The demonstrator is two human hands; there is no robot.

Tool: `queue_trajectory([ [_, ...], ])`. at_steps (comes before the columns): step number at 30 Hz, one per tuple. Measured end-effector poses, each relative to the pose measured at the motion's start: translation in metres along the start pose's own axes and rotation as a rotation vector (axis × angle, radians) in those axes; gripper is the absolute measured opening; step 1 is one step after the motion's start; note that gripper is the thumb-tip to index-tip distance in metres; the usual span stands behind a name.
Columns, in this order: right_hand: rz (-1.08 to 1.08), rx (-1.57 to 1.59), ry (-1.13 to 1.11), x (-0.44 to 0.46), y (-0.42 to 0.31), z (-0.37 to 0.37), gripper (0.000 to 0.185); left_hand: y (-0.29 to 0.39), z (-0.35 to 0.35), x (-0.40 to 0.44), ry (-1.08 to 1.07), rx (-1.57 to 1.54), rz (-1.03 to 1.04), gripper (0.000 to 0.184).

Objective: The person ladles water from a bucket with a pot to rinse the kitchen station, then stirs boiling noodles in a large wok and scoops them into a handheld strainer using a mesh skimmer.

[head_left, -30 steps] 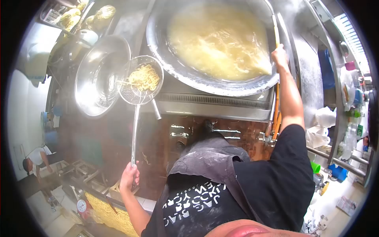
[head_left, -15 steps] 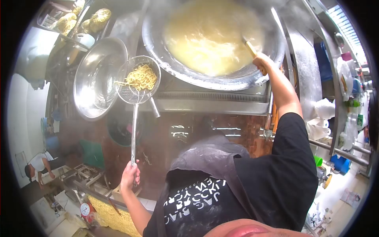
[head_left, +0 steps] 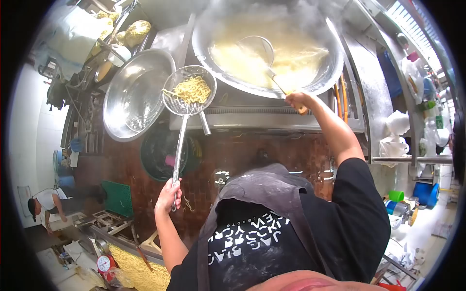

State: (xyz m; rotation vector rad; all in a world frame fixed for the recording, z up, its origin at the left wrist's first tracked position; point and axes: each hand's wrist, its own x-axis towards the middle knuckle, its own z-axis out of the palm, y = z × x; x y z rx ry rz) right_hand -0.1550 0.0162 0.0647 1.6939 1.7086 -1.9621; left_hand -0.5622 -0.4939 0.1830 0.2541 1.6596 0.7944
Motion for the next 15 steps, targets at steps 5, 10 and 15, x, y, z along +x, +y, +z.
queue_trajectory([
  [5,-0.030,0.258,-0.123,-0.044,-0.004,0.044,0.010,-0.004,-0.012,0.003,-0.016,0.048,0.037,0.031],
  [10,-0.118,0.366,-0.114,-0.105,-0.026,0.094,0.011,0.003,-0.011,-0.004,0.005,0.068,0.033,0.033],
  [15,-0.267,0.256,-0.059,-0.187,-0.054,0.154,0.022,0.006,-0.012,-0.005,0.010,0.089,0.027,0.028],
])
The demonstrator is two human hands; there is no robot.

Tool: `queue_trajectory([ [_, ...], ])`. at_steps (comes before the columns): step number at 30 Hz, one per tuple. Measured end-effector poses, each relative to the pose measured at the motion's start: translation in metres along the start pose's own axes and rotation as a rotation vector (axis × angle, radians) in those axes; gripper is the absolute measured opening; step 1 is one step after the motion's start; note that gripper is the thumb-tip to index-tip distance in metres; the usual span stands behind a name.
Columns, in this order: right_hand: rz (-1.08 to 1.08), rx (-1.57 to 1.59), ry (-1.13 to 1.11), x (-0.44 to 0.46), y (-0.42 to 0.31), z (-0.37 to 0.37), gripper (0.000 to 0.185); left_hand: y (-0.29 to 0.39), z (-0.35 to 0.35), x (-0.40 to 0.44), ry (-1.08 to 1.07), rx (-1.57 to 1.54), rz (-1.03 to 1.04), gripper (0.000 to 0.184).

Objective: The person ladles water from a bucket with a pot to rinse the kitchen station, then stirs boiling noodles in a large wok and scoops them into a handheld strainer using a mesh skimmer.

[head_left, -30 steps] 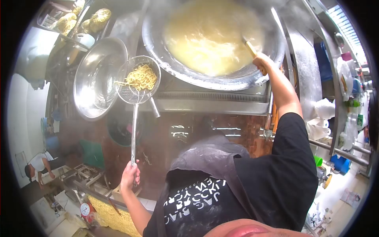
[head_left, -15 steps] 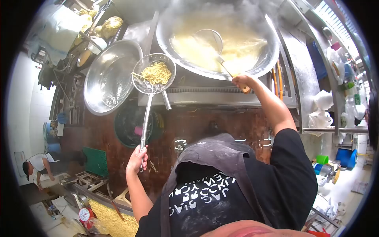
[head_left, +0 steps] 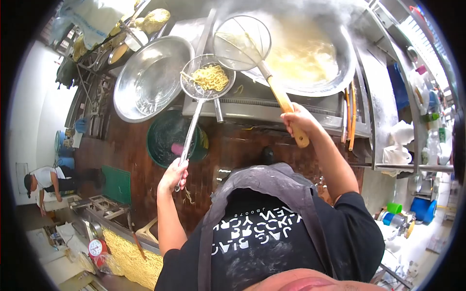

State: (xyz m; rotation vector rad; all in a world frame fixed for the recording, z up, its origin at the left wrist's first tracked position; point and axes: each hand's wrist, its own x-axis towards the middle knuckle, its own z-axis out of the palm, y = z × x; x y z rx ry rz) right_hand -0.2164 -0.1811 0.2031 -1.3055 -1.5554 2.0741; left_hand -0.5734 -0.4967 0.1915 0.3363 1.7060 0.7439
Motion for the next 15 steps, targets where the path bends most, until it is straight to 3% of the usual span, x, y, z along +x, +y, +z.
queue_trajectory([
  [3,-0.004,-0.476,0.175,-0.020,-0.002,0.037,0.030,0.000,0.001,-0.002,0.006,-0.012,0.002,0.024],
  [4,-0.294,-0.832,0.311,-0.003,0.036,0.029,0.035,0.000,0.000,-0.001,0.006,-0.017,0.009,0.024],
  [6,-0.269,-0.942,0.328,-0.002,0.035,0.034,0.039,-0.004,-0.002,0.002,-0.004,-0.017,0.007,0.023],
  [9,-0.469,-1.017,0.443,0.002,0.047,0.041,0.042,-0.004,0.000,0.001,0.008,-0.025,-0.020,0.023],
  [12,-0.439,-1.077,0.506,0.033,0.077,0.026,0.042,-0.008,-0.001,0.006,-0.007,-0.046,-0.007,0.027],
  [15,-0.465,-0.909,0.501,0.029,0.046,0.018,0.041,-0.003,0.000,0.010,-0.004,-0.065,0.005,0.029],
])
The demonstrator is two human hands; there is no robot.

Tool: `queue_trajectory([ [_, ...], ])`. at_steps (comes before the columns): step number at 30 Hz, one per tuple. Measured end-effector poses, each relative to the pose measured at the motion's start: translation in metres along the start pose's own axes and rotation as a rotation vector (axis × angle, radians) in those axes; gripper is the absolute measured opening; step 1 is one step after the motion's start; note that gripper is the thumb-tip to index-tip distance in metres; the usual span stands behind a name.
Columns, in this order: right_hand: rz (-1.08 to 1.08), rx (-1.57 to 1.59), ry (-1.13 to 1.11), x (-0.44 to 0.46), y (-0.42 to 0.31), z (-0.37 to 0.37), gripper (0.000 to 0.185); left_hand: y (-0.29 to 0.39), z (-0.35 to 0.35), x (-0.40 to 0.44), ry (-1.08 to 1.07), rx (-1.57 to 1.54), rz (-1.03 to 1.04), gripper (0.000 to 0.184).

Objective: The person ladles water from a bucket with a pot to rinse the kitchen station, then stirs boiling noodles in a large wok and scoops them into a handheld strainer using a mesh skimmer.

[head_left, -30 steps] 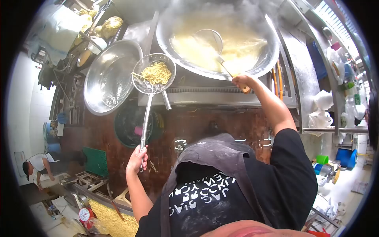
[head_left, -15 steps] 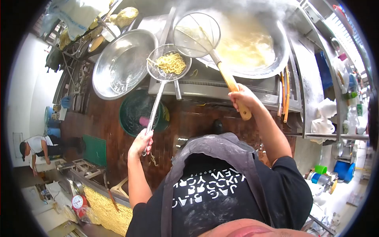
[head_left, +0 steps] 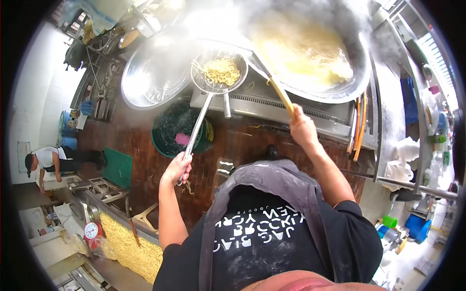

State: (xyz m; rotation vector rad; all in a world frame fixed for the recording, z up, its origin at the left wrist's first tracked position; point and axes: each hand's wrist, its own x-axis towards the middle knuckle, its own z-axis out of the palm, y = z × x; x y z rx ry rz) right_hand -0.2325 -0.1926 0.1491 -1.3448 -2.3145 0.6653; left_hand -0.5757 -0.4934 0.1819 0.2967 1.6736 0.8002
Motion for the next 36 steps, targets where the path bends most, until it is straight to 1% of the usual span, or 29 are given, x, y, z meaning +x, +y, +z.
queue_trajectory([
  [1,0.063,0.065,-0.019,0.006,0.003,-0.011,0.038,0.000,0.002,-0.003,0.000,0.000,-0.015,0.030],
  [3,0.108,0.157,0.068,0.027,0.032,-0.019,0.034,0.000,0.005,-0.003,0.006,-0.015,-0.008,0.030],
  [6,0.503,0.384,-0.021,0.077,0.054,-0.067,0.034,-0.004,0.009,0.001,0.027,-0.029,-0.005,0.030],
  [8,0.290,0.122,0.194,0.120,0.121,-0.080,0.039,-0.002,0.014,0.000,0.039,-0.041,-0.031,0.031],
  [9,0.197,-0.024,0.255,0.151,0.176,-0.080,0.037,0.000,0.018,0.000,0.045,-0.048,-0.045,0.032],
  [10,0.300,-0.130,0.225,0.176,0.194,-0.096,0.036,0.001,0.021,-0.002,0.047,-0.066,-0.052,0.029],
  [11,0.339,-0.202,0.254,0.194,0.208,-0.110,0.032,0.004,0.024,-0.001,0.049,-0.086,-0.056,0.027],
  [12,0.462,-0.212,0.243,0.218,0.234,-0.121,0.031,0.010,0.030,-0.003,0.065,-0.096,-0.075,0.027],
  [13,0.471,-0.276,0.272,0.237,0.265,-0.126,0.030,0.013,0.033,-0.003,0.070,-0.095,-0.089,0.027],
  [14,0.541,-0.350,0.244,0.249,0.267,-0.143,0.030,0.015,0.035,-0.003,0.076,-0.096,-0.104,0.028],
  [15,0.566,-0.423,0.249,0.262,0.285,-0.145,0.031,0.015,0.037,-0.003,0.084,-0.098,-0.121,0.028],
  [17,0.615,-0.571,0.258,0.287,0.347,-0.150,0.033,0.017,0.037,-0.003,0.085,-0.103,-0.134,0.030],
  [19,0.616,-0.530,0.222,0.292,0.414,-0.140,0.031,0.019,0.037,-0.004,0.094,-0.102,-0.148,0.031],
  [20,0.617,-0.507,0.201,0.285,0.422,-0.137,0.030,0.020,0.037,-0.004,0.097,-0.108,-0.157,0.031],
  [21,0.667,-0.481,0.111,0.282,0.427,-0.136,0.027,0.020,0.037,-0.002,0.094,-0.100,-0.152,0.031],
  [23,0.762,-0.421,-0.074,0.255,0.399,-0.125,0.022,0.017,0.034,-0.004,0.093,-0.083,-0.144,0.030],
  [25,0.930,-0.356,-0.167,0.227,0.339,-0.124,0.011,0.015,0.031,-0.006,0.078,-0.089,-0.145,0.030],
  [26,0.698,-0.429,-0.413,0.220,0.355,-0.115,0.011,0.016,0.030,-0.004,0.069,-0.091,-0.138,0.030],
  [27,0.630,-0.460,-0.490,0.214,0.368,-0.104,0.010,0.018,0.029,-0.002,0.063,-0.088,-0.131,0.030],
  [28,0.557,-0.488,-0.562,0.205,0.353,-0.099,0.012,0.017,0.028,-0.002,0.061,-0.087,-0.127,0.029],
  [29,0.722,-0.294,-0.510,0.185,0.309,-0.104,0.017,0.015,0.025,-0.004,0.062,-0.088,-0.129,0.029],
  [31,0.803,-0.021,-0.570,0.161,0.313,-0.082,0.018,0.013,0.018,-0.004,0.048,-0.065,-0.112,0.028],
  [32,0.749,0.061,-0.561,0.142,0.282,-0.086,0.017,0.012,0.014,-0.004,0.042,-0.053,-0.105,0.027],
  [35,0.771,0.398,-0.550,0.099,0.239,-0.071,0.017,0.008,0.003,-0.002,0.017,-0.015,-0.068,0.027],
  [36,0.781,0.356,-0.497,0.087,0.229,-0.059,0.016,0.005,-0.002,-0.001,0.009,-0.008,-0.057,0.028],
])
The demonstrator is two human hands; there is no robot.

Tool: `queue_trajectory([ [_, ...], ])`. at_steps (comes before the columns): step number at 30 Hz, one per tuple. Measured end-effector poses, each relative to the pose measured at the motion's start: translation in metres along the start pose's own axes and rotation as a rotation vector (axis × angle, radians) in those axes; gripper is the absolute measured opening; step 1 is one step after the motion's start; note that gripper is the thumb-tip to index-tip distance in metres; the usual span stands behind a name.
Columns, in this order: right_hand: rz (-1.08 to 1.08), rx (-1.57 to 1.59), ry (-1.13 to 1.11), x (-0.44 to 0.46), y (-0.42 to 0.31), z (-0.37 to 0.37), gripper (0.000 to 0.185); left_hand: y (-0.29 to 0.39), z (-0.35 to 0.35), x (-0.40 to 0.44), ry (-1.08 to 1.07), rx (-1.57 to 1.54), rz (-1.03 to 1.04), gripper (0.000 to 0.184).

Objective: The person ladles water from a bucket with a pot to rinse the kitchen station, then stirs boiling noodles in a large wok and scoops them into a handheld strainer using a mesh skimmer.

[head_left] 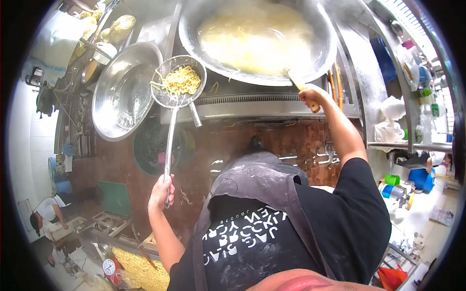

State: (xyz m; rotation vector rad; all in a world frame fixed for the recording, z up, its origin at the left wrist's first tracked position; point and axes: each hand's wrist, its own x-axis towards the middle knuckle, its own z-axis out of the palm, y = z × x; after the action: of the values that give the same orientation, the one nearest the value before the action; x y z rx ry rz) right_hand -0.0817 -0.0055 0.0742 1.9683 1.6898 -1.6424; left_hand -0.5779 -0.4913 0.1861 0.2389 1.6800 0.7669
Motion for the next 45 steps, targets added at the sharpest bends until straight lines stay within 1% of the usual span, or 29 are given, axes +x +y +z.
queue_trajectory([
  [1,-0.076,0.141,-0.094,-0.016,-0.002,0.015,0.013,0.000,-0.002,0.000,0.004,0.021,0.004,0.029],
  [3,-0.051,0.236,-0.075,-0.064,-0.023,0.050,0.016,-0.001,-0.005,0.000,0.012,0.067,0.010,0.030],
  [4,-0.114,0.240,-0.118,-0.063,-0.018,0.062,0.015,-0.004,-0.008,0.002,0.005,0.070,0.030,0.032],
  [5,-0.096,0.288,-0.128,-0.100,-0.039,0.077,0.013,-0.006,-0.011,0.003,0.000,0.075,0.028,0.031],
  [7,-0.088,0.419,-0.101,-0.108,-0.043,0.111,0.013,-0.007,-0.017,0.005,-0.005,0.085,0.029,0.027],
  [8,-0.151,0.411,-0.092,-0.112,-0.048,0.128,0.013,-0.008,-0.020,0.006,0.003,0.107,0.032,0.027],
  [11,-0.166,0.584,-0.104,-0.139,-0.074,0.167,0.014,-0.009,-0.033,0.009,-0.021,0.159,0.031,0.028],
  [14,-0.178,0.752,-0.210,-0.152,-0.090,0.188,0.015,-0.009,-0.048,0.014,-0.038,0.192,0.044,0.024],
  [17,-0.188,0.770,-0.291,-0.172,-0.106,0.205,0.016,-0.009,-0.053,0.015,-0.054,0.203,0.060,0.022],
  [19,-0.269,0.634,-0.217,-0.201,-0.117,0.222,0.015,-0.009,-0.055,0.016,-0.059,0.208,0.066,0.021],
  [21,-0.395,0.570,-0.218,-0.216,-0.118,0.237,0.015,-0.010,-0.051,0.014,-0.044,0.228,0.073,0.020],
  [22,-0.402,0.535,-0.215,-0.232,-0.122,0.243,0.020,-0.013,-0.050,0.017,-0.049,0.208,0.069,0.019],
  [23,-0.425,0.429,-0.155,-0.232,-0.121,0.251,0.025,-0.015,-0.049,0.018,-0.056,0.186,0.064,0.019],
  [25,-0.463,0.100,0.073,-0.240,-0.115,0.264,0.030,-0.015,-0.046,0.017,-0.053,0.184,0.073,0.019],
  [26,-0.573,-0.241,0.362,-0.219,-0.103,0.270,0.033,-0.015,-0.044,0.016,-0.051,0.182,0.074,0.019],
  [27,-0.578,-0.324,0.403,-0.201,-0.087,0.267,0.034,-0.015,-0.041,0.015,-0.046,0.180,0.066,0.018],
  [29,-0.588,-0.489,0.490,-0.199,-0.082,0.258,0.037,-0.014,-0.036,0.013,-0.040,0.177,0.051,0.017],
  [30,-0.668,-0.523,0.542,-0.190,-0.072,0.256,0.041,-0.016,-0.030,0.012,-0.011,0.147,0.048,0.018],
  [33,-0.732,-0.553,0.622,-0.188,-0.052,0.257,0.045,-0.017,-0.017,0.014,0.012,0.110,0.027,0.019],
  [34,-0.673,-0.602,0.601,-0.181,-0.042,0.258,0.047,-0.018,-0.013,0.015,0.019,0.096,0.023,0.020],
  [37,-0.697,-0.517,0.507,-0.151,-0.016,0.246,0.048,-0.014,0.006,0.007,0.049,0.069,0.020,0.021],
  [38,-0.827,-0.498,0.597,-0.143,-0.011,0.244,0.048,-0.016,0.012,0.008,0.054,0.073,0.026,0.022],
  [41,-0.890,-0.377,0.590,-0.144,-0.009,0.219,0.046,-0.023,0.028,0.006,0.053,-0.034,0.011,0.023],
  [42,-0.878,-0.290,0.593,-0.144,-0.009,0.208,0.050,-0.022,0.035,0.002,0.054,-0.060,0.001,0.021],
  [43,-0.883,-0.198,0.601,-0.150,-0.009,0.193,0.050,-0.022,0.043,0.002,0.067,-0.028,0.015,0.019],
  [45,-0.878,-0.048,0.560,-0.151,0.001,0.153,0.048,-0.026,0.053,0.006,0.059,-0.083,0.011,0.018],
])
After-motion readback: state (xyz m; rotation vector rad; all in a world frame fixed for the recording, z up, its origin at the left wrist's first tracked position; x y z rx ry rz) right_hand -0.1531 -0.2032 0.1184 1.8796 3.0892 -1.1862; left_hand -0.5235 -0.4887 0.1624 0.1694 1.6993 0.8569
